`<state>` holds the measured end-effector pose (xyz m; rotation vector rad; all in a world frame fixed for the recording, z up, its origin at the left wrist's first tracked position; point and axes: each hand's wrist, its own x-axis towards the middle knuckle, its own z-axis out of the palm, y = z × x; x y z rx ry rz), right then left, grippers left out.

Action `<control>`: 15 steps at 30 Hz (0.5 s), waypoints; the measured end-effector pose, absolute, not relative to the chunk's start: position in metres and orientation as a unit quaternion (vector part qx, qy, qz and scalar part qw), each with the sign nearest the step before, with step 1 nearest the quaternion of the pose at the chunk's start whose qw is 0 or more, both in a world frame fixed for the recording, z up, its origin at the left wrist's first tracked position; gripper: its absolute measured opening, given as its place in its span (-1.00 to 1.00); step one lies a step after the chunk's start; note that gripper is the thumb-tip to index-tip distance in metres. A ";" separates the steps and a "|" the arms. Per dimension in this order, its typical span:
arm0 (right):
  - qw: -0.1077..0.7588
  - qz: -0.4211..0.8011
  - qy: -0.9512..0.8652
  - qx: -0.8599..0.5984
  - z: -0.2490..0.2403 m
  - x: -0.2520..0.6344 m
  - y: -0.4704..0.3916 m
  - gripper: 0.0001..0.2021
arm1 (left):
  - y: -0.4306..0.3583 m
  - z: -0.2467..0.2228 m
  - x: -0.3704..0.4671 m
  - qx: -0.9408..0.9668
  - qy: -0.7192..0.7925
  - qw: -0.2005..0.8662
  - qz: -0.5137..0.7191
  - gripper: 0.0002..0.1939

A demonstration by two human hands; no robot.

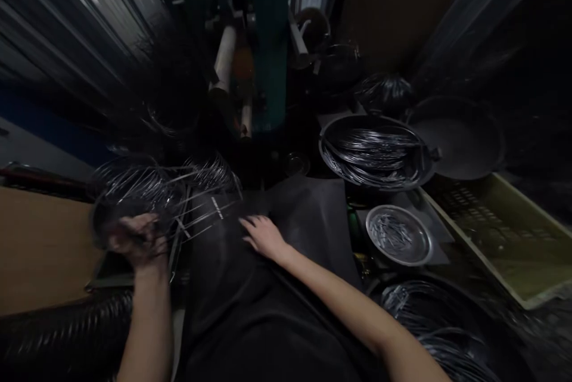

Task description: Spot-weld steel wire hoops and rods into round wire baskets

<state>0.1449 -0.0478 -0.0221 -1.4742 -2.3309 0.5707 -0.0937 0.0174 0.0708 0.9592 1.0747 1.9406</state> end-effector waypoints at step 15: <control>0.195 0.066 -0.709 -0.674 -0.010 0.229 -0.137 -0.63 | 0.037 -0.019 -0.018 0.385 0.507 0.479 0.605 -0.50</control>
